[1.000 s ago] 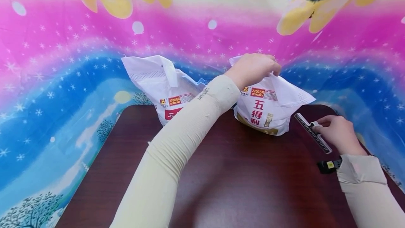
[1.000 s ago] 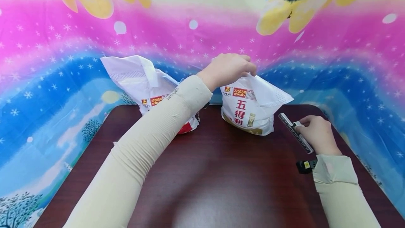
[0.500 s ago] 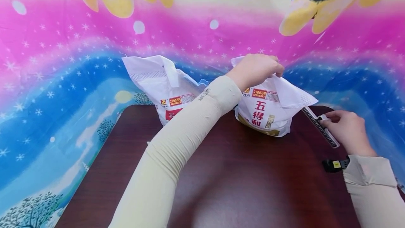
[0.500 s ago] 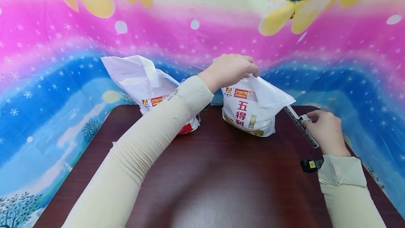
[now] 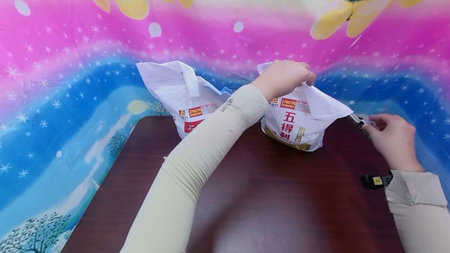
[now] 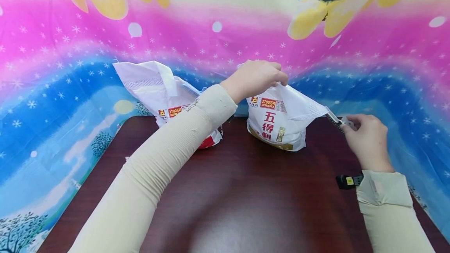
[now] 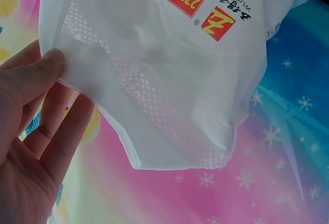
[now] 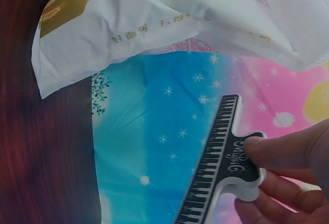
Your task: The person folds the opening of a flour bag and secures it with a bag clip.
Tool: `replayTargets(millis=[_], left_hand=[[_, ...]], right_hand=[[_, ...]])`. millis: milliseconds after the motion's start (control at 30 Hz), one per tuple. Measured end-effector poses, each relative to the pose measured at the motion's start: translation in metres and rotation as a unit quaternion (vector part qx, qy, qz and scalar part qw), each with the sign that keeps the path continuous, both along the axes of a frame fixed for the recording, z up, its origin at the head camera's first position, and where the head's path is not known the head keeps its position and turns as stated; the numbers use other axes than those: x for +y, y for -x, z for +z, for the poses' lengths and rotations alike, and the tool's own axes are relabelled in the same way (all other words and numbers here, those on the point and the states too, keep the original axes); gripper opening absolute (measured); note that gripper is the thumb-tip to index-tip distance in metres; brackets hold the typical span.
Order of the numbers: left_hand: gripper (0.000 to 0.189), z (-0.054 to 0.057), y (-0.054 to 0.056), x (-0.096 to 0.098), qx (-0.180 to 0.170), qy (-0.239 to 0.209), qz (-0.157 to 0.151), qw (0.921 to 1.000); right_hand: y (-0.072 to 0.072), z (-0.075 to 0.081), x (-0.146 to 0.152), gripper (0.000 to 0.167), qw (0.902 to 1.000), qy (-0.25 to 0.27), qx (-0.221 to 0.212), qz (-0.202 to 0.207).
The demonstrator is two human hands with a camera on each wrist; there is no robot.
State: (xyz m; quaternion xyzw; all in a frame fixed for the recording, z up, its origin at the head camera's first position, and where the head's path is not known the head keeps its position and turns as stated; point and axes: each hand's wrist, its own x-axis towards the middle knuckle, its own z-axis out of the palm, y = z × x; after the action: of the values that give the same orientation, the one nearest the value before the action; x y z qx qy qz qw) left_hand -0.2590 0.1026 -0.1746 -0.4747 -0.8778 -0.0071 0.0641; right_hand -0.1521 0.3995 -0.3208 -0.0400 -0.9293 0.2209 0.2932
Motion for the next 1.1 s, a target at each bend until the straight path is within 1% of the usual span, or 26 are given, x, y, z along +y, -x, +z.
replayTargets(millis=[67,367,567,733,900,1100], left_hand=[[0.037,0.000,0.000,0.000,0.001,0.000,0.000,1.0000],[0.037,0.000,-0.001,0.000,0.002,-0.002,0.003,1.0000],[0.038,-0.001,-0.002,0.000,0.005,-0.002,0.004,1.0000],[0.037,-0.001,-0.002,-0.001,0.004,-0.008,0.004,1.0000],[0.036,-0.001,-0.002,-0.001,0.001,-0.010,0.005,0.9999],[0.036,-0.001,-0.002,-0.001,0.004,-0.009,0.004,0.9999]], right_hand=[[-0.001,0.001,-0.001,0.031,0.9998,0.002,0.018,0.000],[-0.002,0.008,-0.005,0.028,0.9973,0.000,0.073,-0.013],[-0.003,0.010,-0.009,0.027,0.9950,-0.007,0.094,-0.033],[-0.004,0.014,-0.012,0.025,0.9935,-0.012,0.105,-0.042],[-0.008,0.018,-0.016,0.023,0.9923,-0.001,0.116,-0.042],[-0.009,0.023,-0.017,0.019,0.9874,-0.005,0.152,-0.043]])
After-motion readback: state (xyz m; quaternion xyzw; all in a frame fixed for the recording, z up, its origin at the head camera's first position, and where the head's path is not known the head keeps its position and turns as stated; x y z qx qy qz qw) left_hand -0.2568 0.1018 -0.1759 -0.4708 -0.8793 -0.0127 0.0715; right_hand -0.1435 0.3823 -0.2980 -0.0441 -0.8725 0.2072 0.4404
